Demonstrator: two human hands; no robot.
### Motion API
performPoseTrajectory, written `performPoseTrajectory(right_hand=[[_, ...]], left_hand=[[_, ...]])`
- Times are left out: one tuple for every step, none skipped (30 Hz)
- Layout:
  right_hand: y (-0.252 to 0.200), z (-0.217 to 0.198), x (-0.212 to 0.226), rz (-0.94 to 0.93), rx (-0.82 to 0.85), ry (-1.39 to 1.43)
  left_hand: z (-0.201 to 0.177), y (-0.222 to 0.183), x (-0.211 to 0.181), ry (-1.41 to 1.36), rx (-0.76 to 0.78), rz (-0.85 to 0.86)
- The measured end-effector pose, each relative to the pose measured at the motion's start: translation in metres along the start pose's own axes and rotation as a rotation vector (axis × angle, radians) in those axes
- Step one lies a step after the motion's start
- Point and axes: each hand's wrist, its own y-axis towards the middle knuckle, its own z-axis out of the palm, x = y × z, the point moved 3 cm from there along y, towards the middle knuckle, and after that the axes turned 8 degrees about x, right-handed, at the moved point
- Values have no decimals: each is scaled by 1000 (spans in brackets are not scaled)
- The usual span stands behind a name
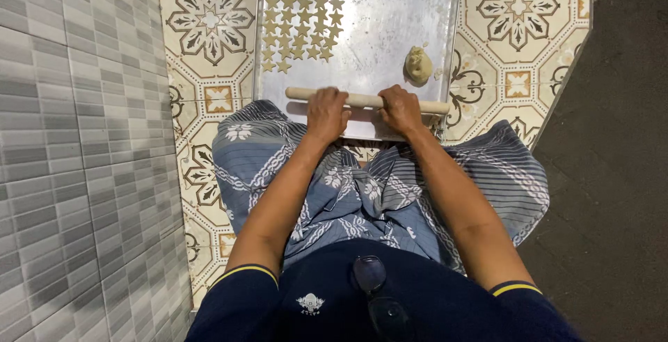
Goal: Rolling out dough with a rolling pin and cutting it into star shapes using a cookie cutter on a metal tray
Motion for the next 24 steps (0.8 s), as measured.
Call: performPoseTrajectory(right_hand=[[2, 8, 2, -19, 9, -9], [4, 16, 5, -38, 17, -19], [4, 17, 8, -40, 18, -20], [5, 19, 11, -59, 25, -20], [6, 20, 15, -78, 32, -19], [6, 24, 15, -77, 34, -18], [7, 27, 16, -71, 32, -13], [8, 30, 16, -65, 31, -10], [8, 29, 17, -64, 34, -8], [8, 28, 19, -65, 31, -5], [8, 28, 20, -66, 27, -1], [7, 21, 24, -63, 33, 2], [6, 14, 27, -64, 36, 6], [6, 7, 30, -67, 38, 9], [6, 9, 28, -65, 43, 10], [6, 10, 26, -74, 44, 21], [7, 12, 24, -82, 46, 33], [8, 11, 23, -79, 48, 34], [8, 10, 23, -84, 58, 48], [7, 11, 24, -88, 69, 64], [9, 7, 23, -85, 72, 67], [11, 3, 21, -96, 73, 172], [13, -1, 20, -106, 73, 277], [14, 0, 17, -106, 73, 274]], left_hand=[[-8, 1, -2, 7, 86, -65], [-17, 2, -4, 13, 171, -130], [-7, 4, 1, 12, 170, -133], [4, 6, 7, 28, 233, -147], [16, 9, 13, 44, 295, -162], [30, 10, 20, 43, 298, -162], [43, 11, 27, 52, 299, -156], [57, 13, 34, 59, 300, -150], [57, 14, 34, 58, 303, -151], [57, 14, 35, 61, 289, -152], [57, 15, 36, 64, 275, -154], [55, 15, 36, 62, 282, -155], [52, 15, 35, 55, 281, -161], [49, 16, 35, 47, 278, -167], [48, 16, 35, 44, 283, -168], [47, 16, 36, 10, 335, -196], [46, 16, 37, -23, 388, -223], [44, 17, 36, -25, 391, -222], [43, 17, 35, -37, 426, -234], [42, 16, 35, -49, 464, -247], [44, 16, 36, -50, 470, -246], [46, 16, 37, -56, 472, -258], [47, 16, 38, -63, 473, -269], [46, 16, 39, -65, 471, -268]])
